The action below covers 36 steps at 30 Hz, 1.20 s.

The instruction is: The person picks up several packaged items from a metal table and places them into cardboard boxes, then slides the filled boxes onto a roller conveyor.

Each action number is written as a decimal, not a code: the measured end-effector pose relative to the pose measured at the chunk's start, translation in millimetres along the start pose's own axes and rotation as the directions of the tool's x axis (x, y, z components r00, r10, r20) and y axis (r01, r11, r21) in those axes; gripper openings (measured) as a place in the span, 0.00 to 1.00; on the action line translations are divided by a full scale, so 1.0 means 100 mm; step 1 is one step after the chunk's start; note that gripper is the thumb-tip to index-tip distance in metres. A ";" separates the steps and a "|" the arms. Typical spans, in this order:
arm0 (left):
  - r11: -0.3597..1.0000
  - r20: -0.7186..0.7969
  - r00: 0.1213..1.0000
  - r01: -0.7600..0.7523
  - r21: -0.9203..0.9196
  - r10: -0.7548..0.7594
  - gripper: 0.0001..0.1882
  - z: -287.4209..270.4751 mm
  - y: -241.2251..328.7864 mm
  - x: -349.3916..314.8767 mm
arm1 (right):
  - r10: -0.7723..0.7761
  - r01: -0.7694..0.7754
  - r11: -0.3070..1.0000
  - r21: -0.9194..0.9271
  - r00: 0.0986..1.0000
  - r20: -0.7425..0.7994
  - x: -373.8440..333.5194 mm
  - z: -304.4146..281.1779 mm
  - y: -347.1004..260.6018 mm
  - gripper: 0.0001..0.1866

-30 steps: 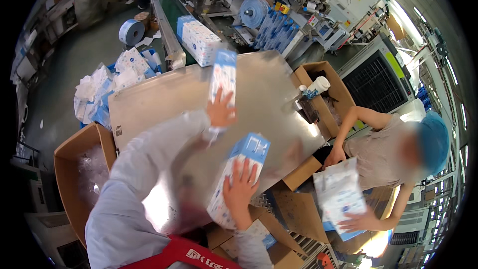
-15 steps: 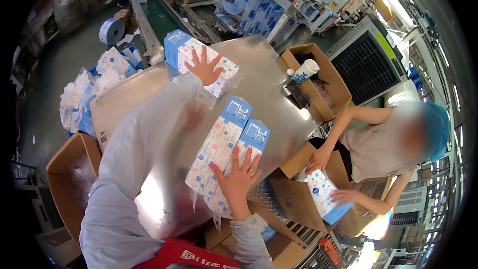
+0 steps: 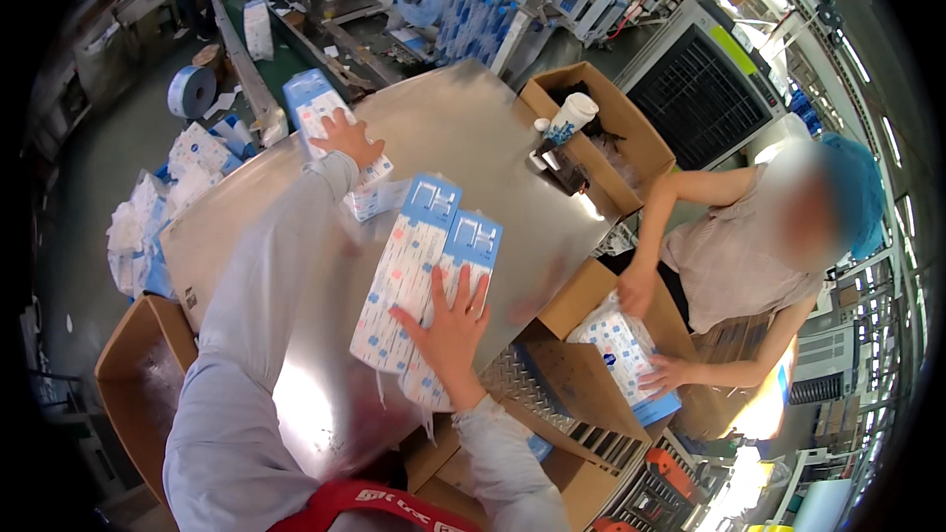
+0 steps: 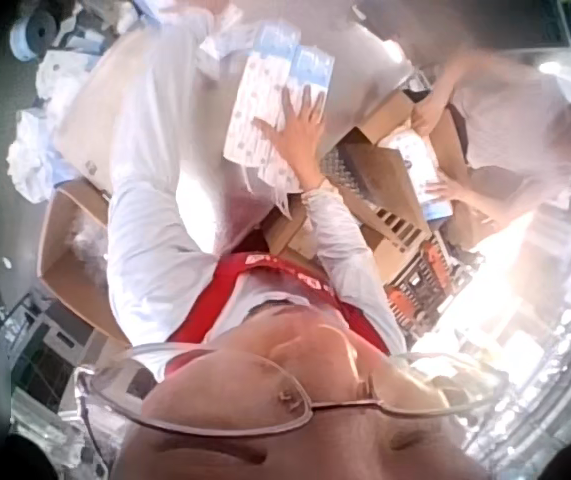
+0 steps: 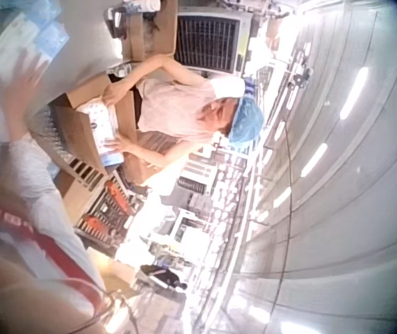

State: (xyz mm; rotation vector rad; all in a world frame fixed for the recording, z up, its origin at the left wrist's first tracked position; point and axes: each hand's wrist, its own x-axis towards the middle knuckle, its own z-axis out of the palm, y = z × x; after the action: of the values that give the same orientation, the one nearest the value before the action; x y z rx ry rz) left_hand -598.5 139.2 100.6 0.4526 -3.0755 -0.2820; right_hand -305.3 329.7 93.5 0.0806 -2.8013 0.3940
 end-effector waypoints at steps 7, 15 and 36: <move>0.426 -0.262 0.529 -0.829 -0.361 0.807 0.40 0.20 -0.95 -1.22 | -0.074 0.074 0.995 0.072 0.997 0.000 0.03 -0.07 0.01 0.42; 0.644 -0.138 0.729 -0.664 -0.380 0.671 0.43 -0.53 -1.37 -3.22 | -0.096 0.041 0.988 0.150 0.920 0.379 -0.71 -0.56 -0.11 0.41; 0.123 0.167 0.619 0.114 -0.986 0.767 0.41 -1.03 -1.45 -3.21 | 0.002 -0.366 0.084 0.927 0.930 0.367 -1.37 -1.36 0.73 0.31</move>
State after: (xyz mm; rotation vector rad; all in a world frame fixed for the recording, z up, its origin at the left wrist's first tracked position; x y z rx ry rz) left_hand -245.0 77.1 178.1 -0.6990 -2.3540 -2.6556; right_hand -141.5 439.0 156.3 0.0588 -2.0908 2.4977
